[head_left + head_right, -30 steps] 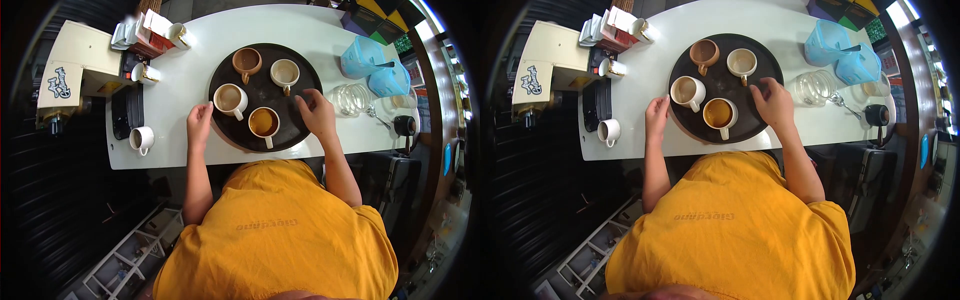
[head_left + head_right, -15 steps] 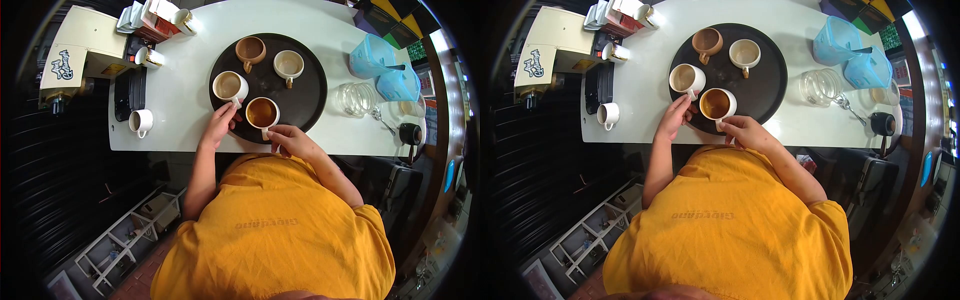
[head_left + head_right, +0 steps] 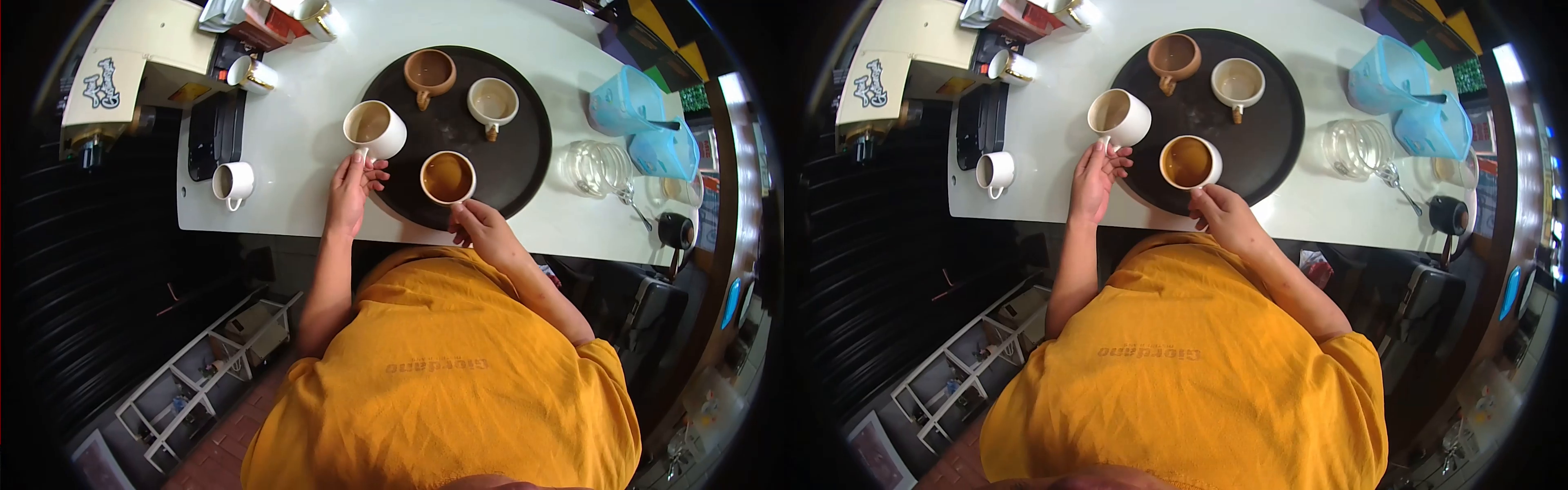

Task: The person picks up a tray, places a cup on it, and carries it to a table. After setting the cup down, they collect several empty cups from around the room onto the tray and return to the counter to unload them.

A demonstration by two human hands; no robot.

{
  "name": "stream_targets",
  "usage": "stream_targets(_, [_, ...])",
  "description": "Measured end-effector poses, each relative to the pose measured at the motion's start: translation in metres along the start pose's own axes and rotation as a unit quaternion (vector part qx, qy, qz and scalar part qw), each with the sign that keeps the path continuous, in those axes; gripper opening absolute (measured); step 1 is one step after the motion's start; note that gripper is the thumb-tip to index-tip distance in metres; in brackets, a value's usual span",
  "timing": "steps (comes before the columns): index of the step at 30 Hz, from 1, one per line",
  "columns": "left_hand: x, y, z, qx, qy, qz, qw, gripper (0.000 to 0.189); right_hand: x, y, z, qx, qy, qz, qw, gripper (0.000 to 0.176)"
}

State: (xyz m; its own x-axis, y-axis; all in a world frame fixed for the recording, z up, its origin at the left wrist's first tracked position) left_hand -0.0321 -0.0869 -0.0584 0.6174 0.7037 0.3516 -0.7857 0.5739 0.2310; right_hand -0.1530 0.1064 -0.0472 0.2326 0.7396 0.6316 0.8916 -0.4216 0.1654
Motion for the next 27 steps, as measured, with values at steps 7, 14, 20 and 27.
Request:
stream_targets(7, [-0.017,-0.063,0.033,-0.028,0.065,0.017,0.997,0.027,0.005,0.0,-0.021,0.005,-0.048,0.11,0.993,0.034])
stream_targets(14, [-0.051,-0.138,0.05,-0.056,0.097,0.071,0.991,0.029,-0.011,0.026,-0.047,0.01,-0.07,0.137,0.988,0.032])
stream_targets(20, [-0.059,-0.173,0.052,-0.06,0.103,0.121,0.985,0.03,-0.048,0.057,-0.086,-0.024,-0.128,0.139,0.982,0.033])
stream_targets(27, [-0.072,-0.193,0.051,-0.042,0.103,0.119,0.987,0.03,-0.127,0.092,-0.131,0.01,-0.159,0.14,0.977,0.033])
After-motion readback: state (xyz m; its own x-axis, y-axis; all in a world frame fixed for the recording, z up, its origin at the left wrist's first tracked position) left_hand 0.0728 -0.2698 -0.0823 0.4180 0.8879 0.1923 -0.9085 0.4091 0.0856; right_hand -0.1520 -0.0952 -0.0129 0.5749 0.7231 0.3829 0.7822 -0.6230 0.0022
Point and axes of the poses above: each hand's wrist, its own x-axis away from the middle knuckle, its own y-axis out of the palm, z = x × y, the point moved 6 cm from there along -x, towards the middle knuckle, and after that the axes turned 4 degrees about y, right-handed, at the moved point
